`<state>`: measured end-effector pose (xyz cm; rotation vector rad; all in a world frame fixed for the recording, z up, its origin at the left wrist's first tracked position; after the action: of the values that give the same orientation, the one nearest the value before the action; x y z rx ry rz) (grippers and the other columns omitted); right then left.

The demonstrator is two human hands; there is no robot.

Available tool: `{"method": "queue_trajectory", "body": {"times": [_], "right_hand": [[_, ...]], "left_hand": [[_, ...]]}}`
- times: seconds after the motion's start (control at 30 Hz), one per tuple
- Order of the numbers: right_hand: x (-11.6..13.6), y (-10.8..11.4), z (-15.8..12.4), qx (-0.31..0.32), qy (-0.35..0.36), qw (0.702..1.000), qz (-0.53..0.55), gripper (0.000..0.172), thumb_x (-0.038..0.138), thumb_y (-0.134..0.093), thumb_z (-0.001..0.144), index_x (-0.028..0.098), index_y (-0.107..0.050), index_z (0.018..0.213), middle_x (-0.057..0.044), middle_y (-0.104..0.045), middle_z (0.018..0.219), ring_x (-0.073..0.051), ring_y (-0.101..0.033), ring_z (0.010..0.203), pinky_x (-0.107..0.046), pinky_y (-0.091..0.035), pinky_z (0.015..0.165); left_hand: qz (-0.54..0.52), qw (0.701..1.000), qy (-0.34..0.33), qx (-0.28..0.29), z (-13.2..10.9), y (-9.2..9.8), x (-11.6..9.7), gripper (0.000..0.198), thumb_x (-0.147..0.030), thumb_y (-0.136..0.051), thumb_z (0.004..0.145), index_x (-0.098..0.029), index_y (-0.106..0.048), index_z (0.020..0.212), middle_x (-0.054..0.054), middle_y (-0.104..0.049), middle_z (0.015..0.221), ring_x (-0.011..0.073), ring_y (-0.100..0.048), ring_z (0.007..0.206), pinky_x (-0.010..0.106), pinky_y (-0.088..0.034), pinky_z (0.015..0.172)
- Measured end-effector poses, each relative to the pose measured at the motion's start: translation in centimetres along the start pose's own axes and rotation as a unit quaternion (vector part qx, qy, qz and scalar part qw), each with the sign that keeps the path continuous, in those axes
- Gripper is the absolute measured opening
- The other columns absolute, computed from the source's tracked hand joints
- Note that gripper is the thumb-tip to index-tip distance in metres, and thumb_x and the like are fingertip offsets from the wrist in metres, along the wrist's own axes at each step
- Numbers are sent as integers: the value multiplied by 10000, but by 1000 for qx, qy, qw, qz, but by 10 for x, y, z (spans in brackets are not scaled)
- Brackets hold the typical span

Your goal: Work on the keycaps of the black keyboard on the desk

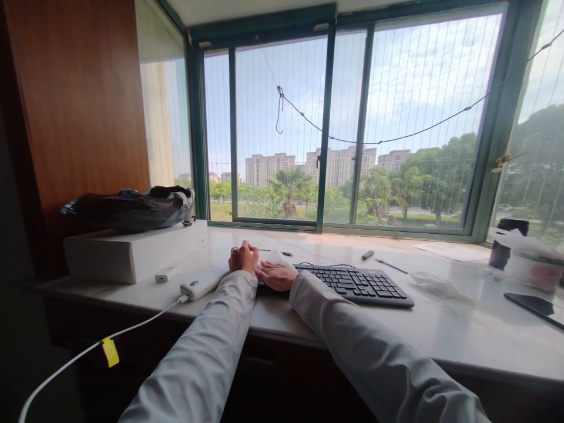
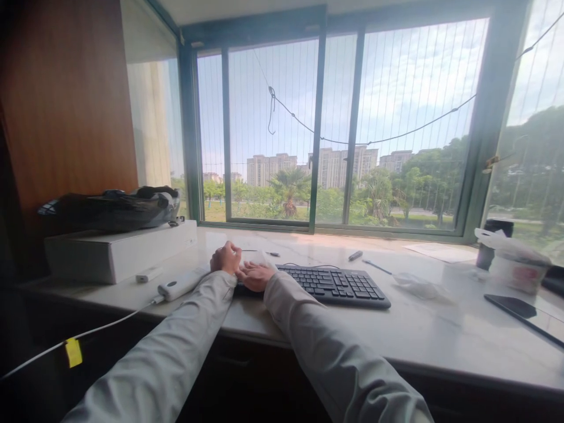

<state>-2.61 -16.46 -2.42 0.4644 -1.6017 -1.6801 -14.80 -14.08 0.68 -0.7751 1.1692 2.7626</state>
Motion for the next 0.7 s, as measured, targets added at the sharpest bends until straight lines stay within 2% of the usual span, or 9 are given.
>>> {"method": "queue_trajectory", "body": {"times": [0.1, 0.27, 0.37, 0.5, 0.7], "right_hand": [[-12, -2, 1, 34, -52, 998, -14, 624, 537, -229, 944, 196, -341, 1455, -120, -184, 1554, -259, -130, 1432, -519, -144, 1146], [-27, 4, -18, 35, -76, 996, -32, 666, 529, -169, 952, 143, -263, 1486, -141, -216, 1540, -264, -158, 1425, -508, -170, 1146], [-42, 11, -40, 37, -78, 996, -38, 650, 476, -137, 967, 98, -279, 1476, -135, -236, 1531, -226, -167, 1424, -423, -165, 1165], [-73, 25, -76, 19, -115, 993, -35, 626, 457, -135, 971, 113, -335, 1454, -107, -292, 1513, -194, -200, 1414, -377, -169, 1169], [-121, 40, -131, -1, -173, 983, -61, 676, 477, -100, 959, 80, -308, 1465, -118, -269, 1516, -203, -184, 1417, -381, -160, 1173]], "left_hand": [[2, 1000, -8, 15, -2, -2, -2, 250, -368, -427, 839, -231, -618, 924, 112, -682, 854, 275, -633, 832, 351, -436, 691], [-4, 997, -59, 46, -4, -11, -8, 248, -385, -439, 828, -238, -626, 897, 93, -688, 823, 265, -634, 828, 332, -436, 688], [-7, 993, -97, 71, -4, -21, -11, 237, -387, -441, 821, -241, -624, 860, 72, -689, 789, 245, -637, 795, 311, -434, 673], [-14, 987, -123, 99, -3, -33, -13, 225, -401, -474, 797, -241, -631, 819, 61, -693, 783, 231, -637, 787, 292, -437, 660], [-25, 991, -106, 77, -3, -32, -11, 231, -389, -474, 790, -233, -639, 832, 62, -698, 790, 229, -637, 804, 295, -452, 699]]}}
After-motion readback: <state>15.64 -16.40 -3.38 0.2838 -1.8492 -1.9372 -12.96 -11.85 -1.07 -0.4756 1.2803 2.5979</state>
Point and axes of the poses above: each hand's wrist, its own z-axis towards the middle knuckle, its own y-axis out of the back of the hand, x = y × z, the point moved 7 cm from there along z, towards the middle knuckle
